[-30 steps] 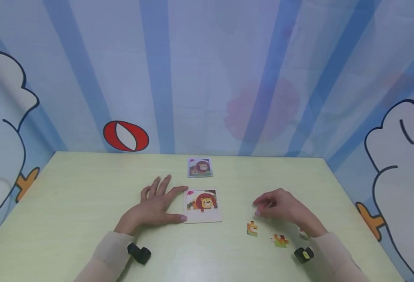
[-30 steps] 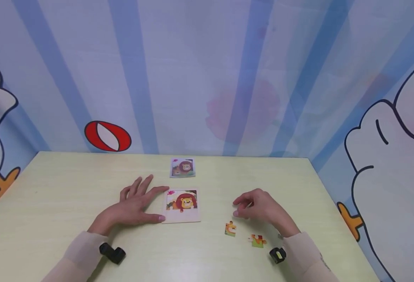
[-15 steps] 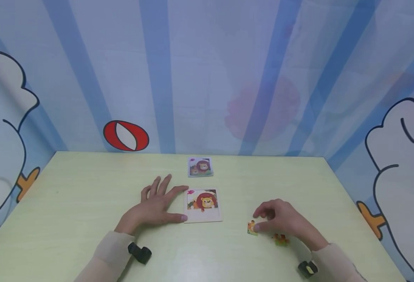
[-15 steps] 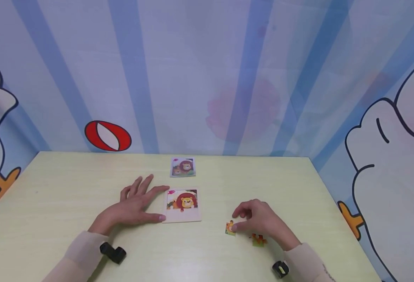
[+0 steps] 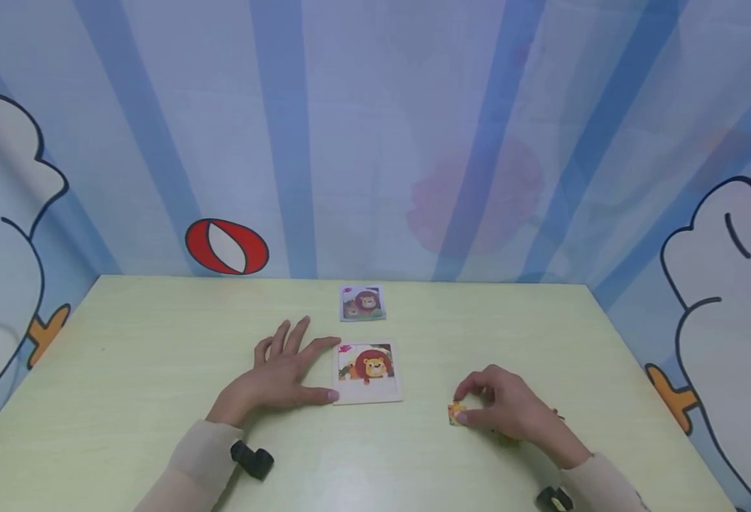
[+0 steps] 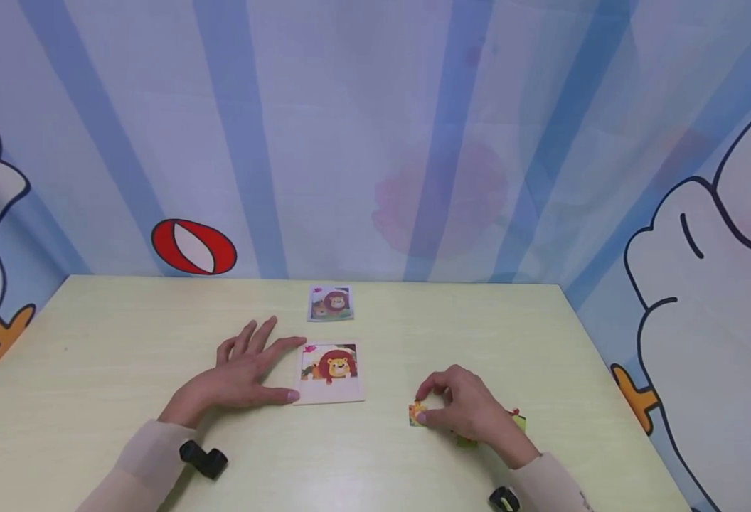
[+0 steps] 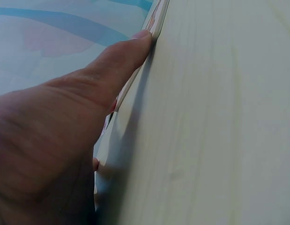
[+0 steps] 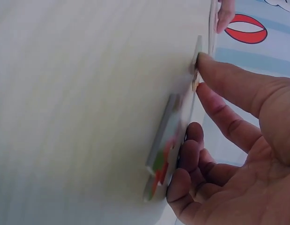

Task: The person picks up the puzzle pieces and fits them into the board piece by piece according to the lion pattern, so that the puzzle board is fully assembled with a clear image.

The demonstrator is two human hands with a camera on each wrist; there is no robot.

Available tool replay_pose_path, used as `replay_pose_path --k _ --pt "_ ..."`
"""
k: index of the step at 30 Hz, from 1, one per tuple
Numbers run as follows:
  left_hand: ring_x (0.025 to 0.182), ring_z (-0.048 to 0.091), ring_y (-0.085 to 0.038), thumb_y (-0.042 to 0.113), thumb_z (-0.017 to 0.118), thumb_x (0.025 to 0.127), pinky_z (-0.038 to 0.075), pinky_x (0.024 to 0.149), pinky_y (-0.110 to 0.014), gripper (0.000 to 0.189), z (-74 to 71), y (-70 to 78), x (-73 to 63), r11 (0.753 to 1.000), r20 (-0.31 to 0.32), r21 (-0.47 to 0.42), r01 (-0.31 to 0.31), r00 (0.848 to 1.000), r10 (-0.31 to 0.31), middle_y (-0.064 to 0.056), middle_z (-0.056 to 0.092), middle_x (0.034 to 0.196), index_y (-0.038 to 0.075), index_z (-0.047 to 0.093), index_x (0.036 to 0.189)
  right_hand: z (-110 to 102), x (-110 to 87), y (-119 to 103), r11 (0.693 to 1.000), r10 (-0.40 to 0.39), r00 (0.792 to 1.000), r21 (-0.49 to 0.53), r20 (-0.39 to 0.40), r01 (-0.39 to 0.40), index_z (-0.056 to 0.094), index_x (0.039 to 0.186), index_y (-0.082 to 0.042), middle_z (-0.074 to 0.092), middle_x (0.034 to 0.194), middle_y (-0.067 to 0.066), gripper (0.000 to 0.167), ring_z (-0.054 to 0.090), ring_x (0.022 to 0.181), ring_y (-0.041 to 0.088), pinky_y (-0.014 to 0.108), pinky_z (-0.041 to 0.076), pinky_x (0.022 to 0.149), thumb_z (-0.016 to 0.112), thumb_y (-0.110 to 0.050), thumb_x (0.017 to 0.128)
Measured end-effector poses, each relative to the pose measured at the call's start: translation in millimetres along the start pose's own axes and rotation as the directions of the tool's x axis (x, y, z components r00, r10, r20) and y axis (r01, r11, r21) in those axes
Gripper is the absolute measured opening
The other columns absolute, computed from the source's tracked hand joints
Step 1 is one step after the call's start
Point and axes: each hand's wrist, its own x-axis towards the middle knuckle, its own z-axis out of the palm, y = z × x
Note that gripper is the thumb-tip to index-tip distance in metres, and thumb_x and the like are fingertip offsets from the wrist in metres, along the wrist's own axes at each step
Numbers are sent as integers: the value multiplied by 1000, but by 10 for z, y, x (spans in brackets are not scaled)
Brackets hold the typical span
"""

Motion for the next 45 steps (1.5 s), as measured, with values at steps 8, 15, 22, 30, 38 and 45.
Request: replay_pose_path --k 8,15,22,30,38,45 --pt "167 -9 -50 71 79 84 0 126 -76 98 16 -21 4 1000 3 2 1 1000 -1 -14 -2 183 42 34 166 -49 -21 -4 997 -58 996 58 62 54 72 97 -20 66 98 2 22 52 86 19 29 45 70 90 -15 86" --pt "167 -9 -50 72 78 84 0 126 -76 98 26 -13 8 1000 5 -1 -4 1000 4 -14 -3 183 43 33 166 -142 9 -23 988 -97 991 130 94 84 69 100 -14 69 88 2 18 58 72 15 27 48 59 84 -9 91" --pt "167 -9 -50 72 78 84 0 126 -76 97 24 -11 3 1000 -1 3 -3 1000 3 -13 -3 184 44 33 166 -277 98 -76 990 -94 993 107 68 87 75 123 -14 77 90 -2 28 67 80 14 28 50 71 81 -15 96" --pt "167 -9 -50 73 78 84 1 126 -76 98 48 -31 14 1000 2 3 -3 1000 3 -14 -2 183 43 33 166 -421 206 -226 982 -136 991 133 2 135 78 122 -12 80 89 2 26 64 73 17 27 43 62 80 -19 98" --pt "166 -7 -53 74 77 84 1 125 -78 99 -32 31 -47 1000 9 4 -6 1000 6 -19 -1 182 40 34 166 -471 378 -428 982 -148 987 113 -58 154 80 117 -17 79 90 6 19 62 75 20 31 47 63 80 -21 98" --pt "166 -6 -55 69 77 88 3 125 -79 95 -113 107 -74 1000 23 -5 -10 1000 10 -20 0 182 37 35 166 -429 477 -566 968 -177 983 173 -57 185 81 115 -16 79 93 15 19 66 78 21 32 49 67 82 -19 96"
